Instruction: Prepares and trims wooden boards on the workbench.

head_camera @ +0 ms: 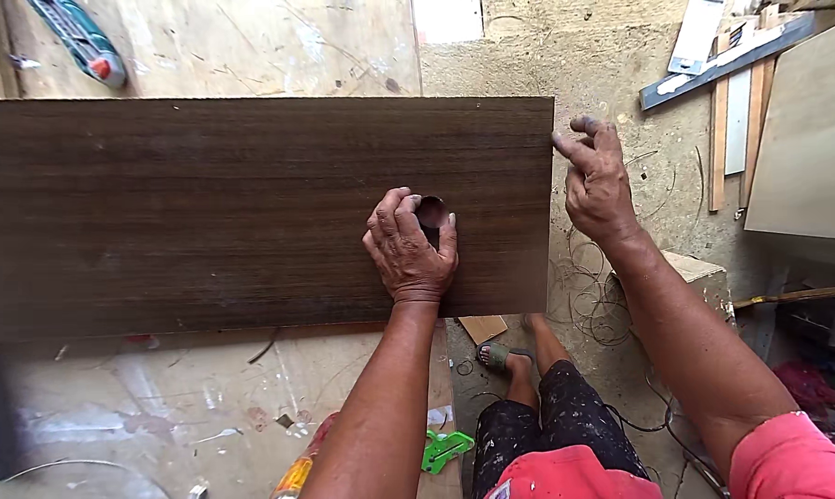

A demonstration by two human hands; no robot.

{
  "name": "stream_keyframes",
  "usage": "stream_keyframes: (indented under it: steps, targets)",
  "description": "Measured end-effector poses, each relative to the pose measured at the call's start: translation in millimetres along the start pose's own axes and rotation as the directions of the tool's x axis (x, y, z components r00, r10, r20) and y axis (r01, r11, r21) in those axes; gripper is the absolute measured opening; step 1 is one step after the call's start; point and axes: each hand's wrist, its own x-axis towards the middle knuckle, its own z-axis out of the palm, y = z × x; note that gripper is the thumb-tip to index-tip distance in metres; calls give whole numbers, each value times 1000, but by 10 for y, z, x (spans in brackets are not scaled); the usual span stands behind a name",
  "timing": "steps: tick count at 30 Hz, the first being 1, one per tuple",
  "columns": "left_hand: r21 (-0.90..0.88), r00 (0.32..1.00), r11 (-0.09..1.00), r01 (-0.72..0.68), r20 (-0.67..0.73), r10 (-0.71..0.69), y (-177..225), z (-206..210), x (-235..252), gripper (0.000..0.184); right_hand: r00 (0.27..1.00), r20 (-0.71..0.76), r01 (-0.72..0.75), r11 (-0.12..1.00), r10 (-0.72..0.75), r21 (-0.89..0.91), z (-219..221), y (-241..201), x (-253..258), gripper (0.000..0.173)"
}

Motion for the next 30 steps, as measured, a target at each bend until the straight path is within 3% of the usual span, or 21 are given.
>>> stream_keyframes:
  steps: [10, 16, 30]
  targets:
    - [-6, 1000, 1000, -2, 2, 2, -3, -8, 1, 53, 1000, 24, 1, 999, -2, 39, 22, -140, -819, 46]
    - [-3, 1000, 1000, -5, -1, 5, -6, -7, 4, 53, 998, -53, -24, 999, 26, 32, 70, -104, -745, 47]
    - [1, 1000, 1000, 0, 1, 0, 14, -23, 3, 53, 1000, 23, -10, 994, 7, 109, 68, -227, -986, 46]
